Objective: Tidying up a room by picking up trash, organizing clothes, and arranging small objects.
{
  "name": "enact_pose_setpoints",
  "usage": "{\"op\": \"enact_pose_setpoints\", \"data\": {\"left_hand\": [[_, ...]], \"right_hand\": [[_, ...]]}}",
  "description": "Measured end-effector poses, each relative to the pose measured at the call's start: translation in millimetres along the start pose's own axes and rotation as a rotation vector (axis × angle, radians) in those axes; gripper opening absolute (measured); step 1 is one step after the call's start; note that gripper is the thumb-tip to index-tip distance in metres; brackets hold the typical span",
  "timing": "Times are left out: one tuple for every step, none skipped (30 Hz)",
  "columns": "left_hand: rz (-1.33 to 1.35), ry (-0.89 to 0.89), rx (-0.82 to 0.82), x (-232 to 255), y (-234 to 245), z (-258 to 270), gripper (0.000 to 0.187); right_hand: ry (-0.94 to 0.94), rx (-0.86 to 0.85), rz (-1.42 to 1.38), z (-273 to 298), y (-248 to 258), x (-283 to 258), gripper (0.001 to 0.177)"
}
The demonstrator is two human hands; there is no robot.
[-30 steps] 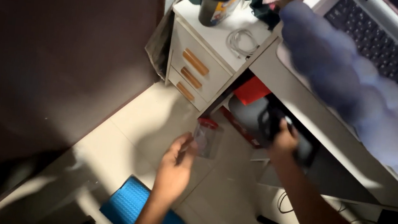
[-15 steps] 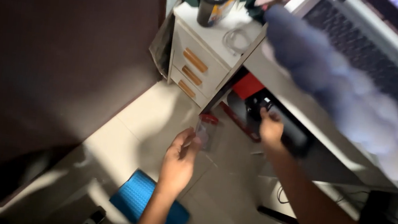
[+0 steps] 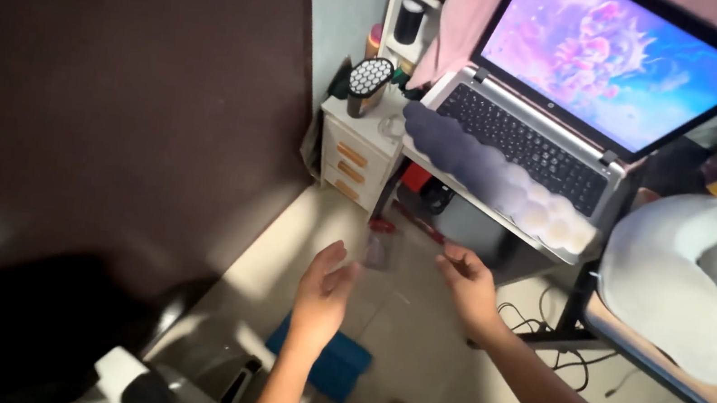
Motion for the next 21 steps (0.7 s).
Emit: {"op": "enact_pose_setpoints", "data": {"left_hand": [[-0.006, -0.006, -0.007, 11, 3, 5, 0.055], [-0.007, -0.006, -0.011, 17, 5, 11, 0.055], [-0.009, -0.003, -0.011, 20, 9, 12, 0.055], [-0.001, 0.010, -0.001, 20, 11, 16, 0.055], [0.007, 0.022, 0.008, 18, 13, 18, 0.055], [0.008, 0.029, 0.011, 6, 17, 20, 0.055], [0.010, 0.033, 0.027, -8, 22, 21, 0.055], [0.011, 0.035, 0.045, -22, 26, 19, 0.054], [0.013, 0.040, 0.048, -30, 28, 17, 0.054], [0.004, 0.073, 0.091, -41, 30, 15, 0.054], [-0.004, 0.106, 0.134, -52, 31, 12, 0.054], [-0.003, 0.120, 0.143, -67, 33, 11, 0.054], [0.026, 0.162, 0.190, -83, 35, 9, 0.053], [0.055, 0.199, 0.238, -100, 37, 3, 0.053], [0.056, 0.208, 0.248, -122, 41, -1, 0.053], [0.086, 0.211, 0.283, -144, 45, -12, 0.052], [0.117, 0.213, 0.318, -168, 49, -25, 0.052], [0.122, 0.220, 0.337, -185, 53, -35, 0.052], [0.115, 0.223, 0.363, -203, 57, -45, 0.051], [0.105, 0.241, 0.388, -224, 63, -47, 0.049], [0.106, 0.262, 0.406, -233, 66, -47, 0.049]], "right_hand": [[0.025, -0.013, -0.006, -1, 1, 11, 0.024], [0.047, -0.027, -0.005, -2, 3, 25, 0.021], [0.043, -0.027, -0.006, 3, 0, 21, 0.021], [0.001, -0.032, 0.027, 10, 0, 20, 0.019], [-0.041, -0.037, 0.061, 15, -1, 21, 0.018], [-0.047, -0.039, 0.065, 10, -3, 39, 0.018], [-0.030, -0.080, 0.037, 3, -5, 57, 0.021], [-0.011, -0.122, 0.008, -7, -8, 76, 0.027], [-0.015, -0.125, 0.012, -6, -12, 75, 0.027], [-0.111, -0.143, 0.033, -6, -15, 76, 0.024], [-0.208, -0.159, 0.055, -7, -19, 78, 0.022], [-0.220, -0.167, 0.062, -12, -24, 85, 0.022], [-0.229, -0.166, 0.160, -18, -29, 92, 0.021], [-0.232, -0.166, 0.257, -29, -36, 99, 0.021], [-0.239, -0.176, 0.264, -42, -42, 128, 0.021], [-0.162, -0.205, 0.267, -64, -51, 153, 0.023], [-0.086, -0.235, 0.269, -87, -60, 180, 0.027], [-0.089, -0.253, 0.280, -112, -70, 203, 0.027], [-0.058, -0.281, 0.308, -137, -80, 227, 0.032], [-0.042, -0.311, 0.337, -152, -90, 256, 0.037], [-0.060, -0.329, 0.348, -164, -101, 275, 0.037]]}}
Point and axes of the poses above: each hand's wrist, its own z-axis away from the middle knuckle, its own y-axis out of the back of the hand, x = y × z, the point moved 2 cm from there along -z, towards the middle knuckle, and after that the axes turned 12 degrees about z, right-handed, at the moved point
